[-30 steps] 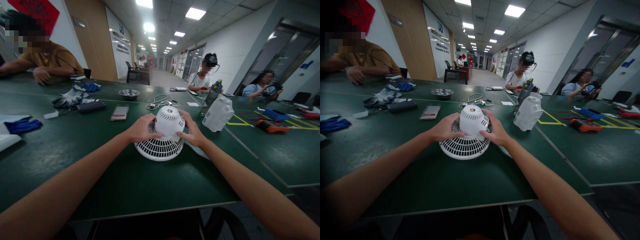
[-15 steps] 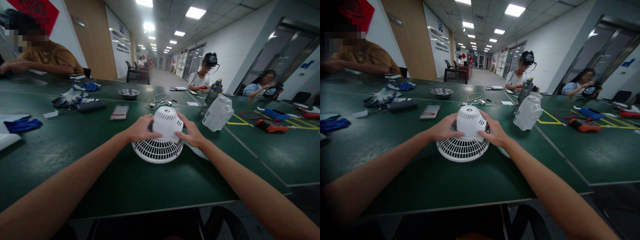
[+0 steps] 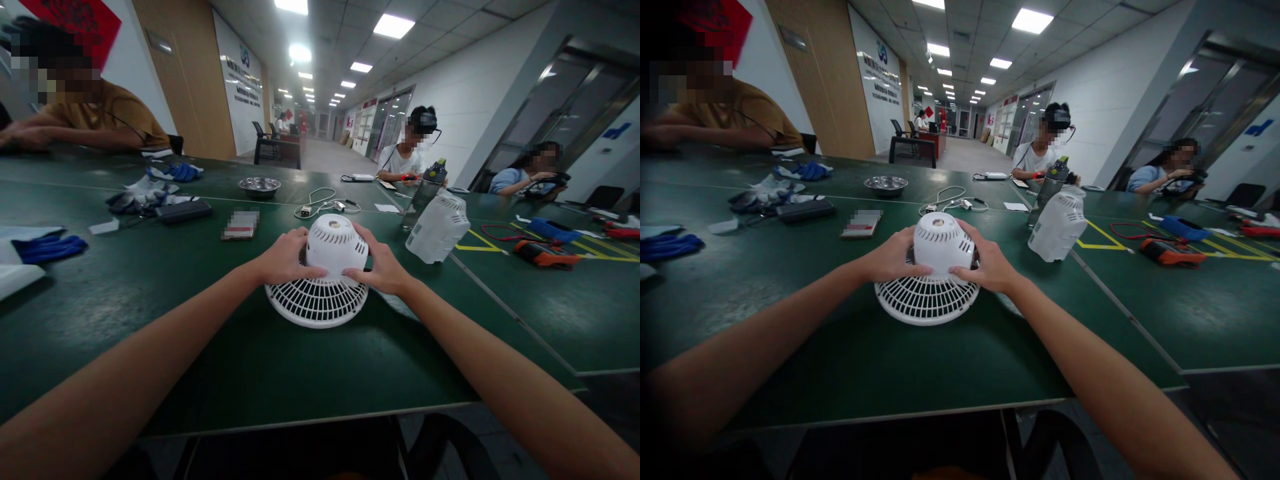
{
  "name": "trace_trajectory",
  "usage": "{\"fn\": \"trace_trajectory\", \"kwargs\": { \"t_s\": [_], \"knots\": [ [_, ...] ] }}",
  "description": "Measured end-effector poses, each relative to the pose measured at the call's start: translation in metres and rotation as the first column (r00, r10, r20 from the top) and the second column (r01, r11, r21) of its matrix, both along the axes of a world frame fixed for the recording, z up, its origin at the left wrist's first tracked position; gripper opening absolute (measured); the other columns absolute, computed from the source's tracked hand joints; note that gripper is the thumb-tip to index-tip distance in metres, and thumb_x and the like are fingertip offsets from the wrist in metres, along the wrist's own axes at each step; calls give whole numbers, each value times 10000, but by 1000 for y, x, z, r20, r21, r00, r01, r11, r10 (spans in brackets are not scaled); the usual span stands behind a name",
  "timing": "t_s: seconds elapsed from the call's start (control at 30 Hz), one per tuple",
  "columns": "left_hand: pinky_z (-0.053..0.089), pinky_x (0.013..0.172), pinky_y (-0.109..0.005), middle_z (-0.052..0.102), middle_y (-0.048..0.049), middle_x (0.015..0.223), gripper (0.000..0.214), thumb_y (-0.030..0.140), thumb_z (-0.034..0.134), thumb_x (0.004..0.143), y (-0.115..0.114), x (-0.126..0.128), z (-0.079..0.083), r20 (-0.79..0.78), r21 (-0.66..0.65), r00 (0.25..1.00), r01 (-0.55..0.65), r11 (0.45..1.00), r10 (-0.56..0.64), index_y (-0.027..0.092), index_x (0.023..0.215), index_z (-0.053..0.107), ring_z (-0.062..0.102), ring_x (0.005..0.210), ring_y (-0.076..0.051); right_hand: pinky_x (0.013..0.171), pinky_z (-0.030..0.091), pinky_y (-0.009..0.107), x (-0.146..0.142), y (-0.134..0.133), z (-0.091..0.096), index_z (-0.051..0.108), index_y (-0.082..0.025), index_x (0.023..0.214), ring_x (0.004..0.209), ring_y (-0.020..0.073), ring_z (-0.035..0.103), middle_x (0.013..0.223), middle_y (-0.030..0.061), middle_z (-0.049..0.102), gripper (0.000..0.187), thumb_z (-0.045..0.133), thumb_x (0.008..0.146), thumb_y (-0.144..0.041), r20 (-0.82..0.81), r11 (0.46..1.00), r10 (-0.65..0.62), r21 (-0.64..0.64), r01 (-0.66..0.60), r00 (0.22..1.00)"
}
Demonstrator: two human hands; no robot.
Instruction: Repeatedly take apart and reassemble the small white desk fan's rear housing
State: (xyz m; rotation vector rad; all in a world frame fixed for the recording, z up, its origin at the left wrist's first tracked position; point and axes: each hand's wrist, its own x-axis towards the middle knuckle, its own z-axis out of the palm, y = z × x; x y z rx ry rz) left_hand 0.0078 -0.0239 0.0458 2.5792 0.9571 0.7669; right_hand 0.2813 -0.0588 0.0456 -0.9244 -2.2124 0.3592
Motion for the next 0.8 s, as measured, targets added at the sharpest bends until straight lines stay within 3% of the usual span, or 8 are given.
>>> {"fn": "trace_trajectory", "kwargs": {
  "t_s": [0.2,0.43,0.57,0.67,0.8],
  "knots": [
    [422,1067,-601,596,-164,1353,708,625,747,761,3,-1,0,0,-15,1000,0,1000,0,185,1307,647,553,1239,-392,1017,514,610,0,-2,-2,414,-255,1486,1173,368,656,1384,138,627,854,800,773,-524,32,998,-57,35,55,998],
    [413,1054,-642,601,-178,1355,740,623,751,752,3,-2,-1,-7,-12,1000,-9,1000,9,188,1338,627,551,1237,-410,994,521,619,-1,-4,-2,424,-271,1475,1160,368,656,1370,137,631,836,794,778,-546,20,998,-57,8,57,998],
    [496,996,-572,637,-188,1312,702,561,748,790,0,-1,-3,34,3,999,-16,1000,15,144,1335,601,624,1160,-368,958,527,615,0,-4,-1,426,-256,1449,1108,373,665,1331,154,635,844,802,763,-573,52,993,-111,39,109,992],
    [496,1029,-554,653,-188,1338,609,421,704,851,0,1,-8,88,21,996,-32,999,30,133,1370,566,640,1191,-356,883,548,606,1,-5,-1,378,-252,1460,986,359,684,1213,149,673,928,832,721,-583,54,989,-143,38,141,988],
    [415,1137,-559,637,-150,1418,697,253,559,916,-1,3,-13,206,-9,978,-25,1000,26,205,1573,333,604,1308,-318,712,589,503,1,-9,-4,182,-310,1550,720,263,672,894,40,707,965,762,812,-535,-96,992,-43,-125,31,994]
  ]
}}
